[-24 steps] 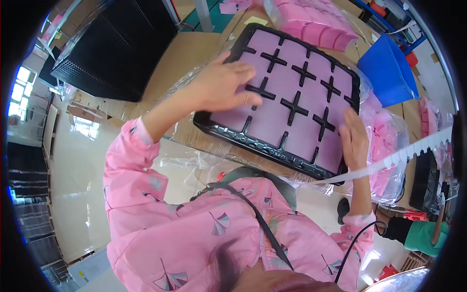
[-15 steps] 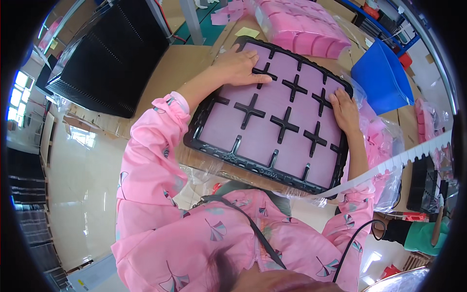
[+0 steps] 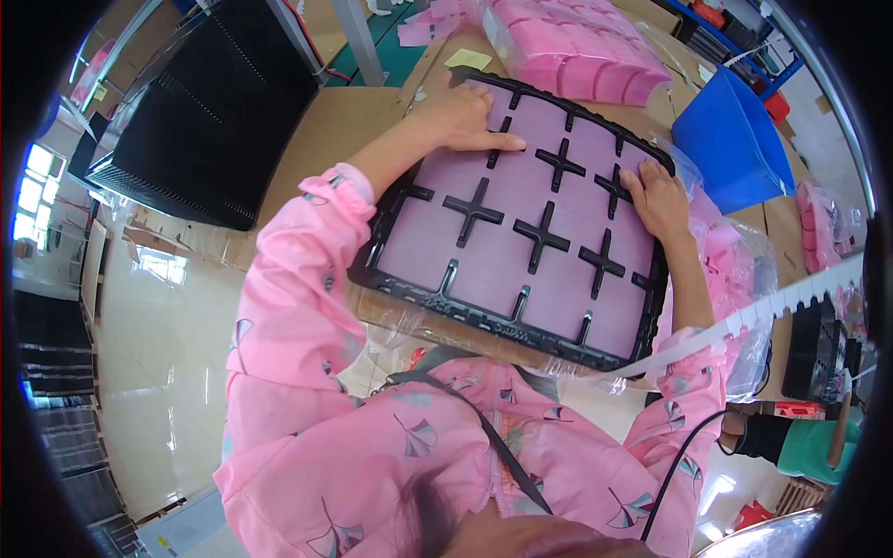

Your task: Assemble and prepare plastic/foam packaging inserts and lids.

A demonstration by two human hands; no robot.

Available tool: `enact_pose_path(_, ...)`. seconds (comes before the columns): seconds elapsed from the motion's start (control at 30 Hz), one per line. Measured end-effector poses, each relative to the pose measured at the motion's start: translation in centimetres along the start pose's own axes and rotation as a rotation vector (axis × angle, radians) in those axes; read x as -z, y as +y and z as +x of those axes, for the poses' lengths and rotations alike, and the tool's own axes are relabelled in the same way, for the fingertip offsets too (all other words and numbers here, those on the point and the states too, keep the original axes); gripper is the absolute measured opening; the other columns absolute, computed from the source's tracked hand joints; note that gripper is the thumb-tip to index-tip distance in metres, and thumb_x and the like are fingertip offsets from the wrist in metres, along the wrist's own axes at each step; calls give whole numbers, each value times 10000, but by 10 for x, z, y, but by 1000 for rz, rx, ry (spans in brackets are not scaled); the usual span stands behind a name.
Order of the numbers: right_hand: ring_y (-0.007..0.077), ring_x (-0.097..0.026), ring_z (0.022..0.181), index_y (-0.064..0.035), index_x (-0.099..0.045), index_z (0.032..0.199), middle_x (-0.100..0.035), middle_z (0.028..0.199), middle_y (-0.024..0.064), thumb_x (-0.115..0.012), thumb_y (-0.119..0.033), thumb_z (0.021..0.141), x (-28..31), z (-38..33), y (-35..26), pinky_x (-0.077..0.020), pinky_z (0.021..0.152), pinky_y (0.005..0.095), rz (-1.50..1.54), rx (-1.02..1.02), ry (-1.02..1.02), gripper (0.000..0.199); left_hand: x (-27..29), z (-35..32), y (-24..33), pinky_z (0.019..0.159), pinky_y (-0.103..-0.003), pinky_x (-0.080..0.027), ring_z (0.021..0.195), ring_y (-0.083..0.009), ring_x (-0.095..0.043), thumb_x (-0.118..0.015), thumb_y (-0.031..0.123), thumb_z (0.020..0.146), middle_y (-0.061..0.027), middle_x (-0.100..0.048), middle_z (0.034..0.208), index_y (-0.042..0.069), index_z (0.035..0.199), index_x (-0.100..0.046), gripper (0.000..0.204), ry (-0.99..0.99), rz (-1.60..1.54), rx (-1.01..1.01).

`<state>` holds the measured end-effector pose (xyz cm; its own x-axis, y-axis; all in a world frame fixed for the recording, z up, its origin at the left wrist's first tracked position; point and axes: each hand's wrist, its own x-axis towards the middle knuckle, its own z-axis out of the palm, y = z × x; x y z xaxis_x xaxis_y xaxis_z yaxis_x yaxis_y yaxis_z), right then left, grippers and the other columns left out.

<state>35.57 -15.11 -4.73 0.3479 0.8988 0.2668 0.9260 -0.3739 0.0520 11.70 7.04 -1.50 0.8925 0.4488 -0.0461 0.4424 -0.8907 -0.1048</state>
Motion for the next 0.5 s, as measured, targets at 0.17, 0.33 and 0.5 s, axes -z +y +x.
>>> enact_pose_path(0.17,346,-419,1179,45,-534,1071,-466,1252,209,-412,-426,894,14,-22,-8,-323,963,473,178,21,-40,518,8,-25,8,1069,-481,-157,1282,-347,-300,-347,732,761,-200,-443,1286,-27,1260,-420,911,-59,-44,47)
enact_pose_path(0.33,402,-355,1229,74,-497,1121,-412,1281,264,-537,-339,848,54,-134,-24,-273,1018,470,435,153,70,497,7,-139,59,1042,-470,-224,1274,-350,-302,-429,595,817,-198,-423,1294,-37,1246,-401,764,353,-232,-344)
enact_pose_path(0.5,394,-438,1162,57,-569,965,-492,1204,242,-708,-235,688,78,-189,-59,-344,966,472,557,364,129,426,-5,-205,116,983,-469,-327,1214,-336,-389,-585,441,764,-173,-462,1251,-23,1188,-459,641,384,-381,-497)
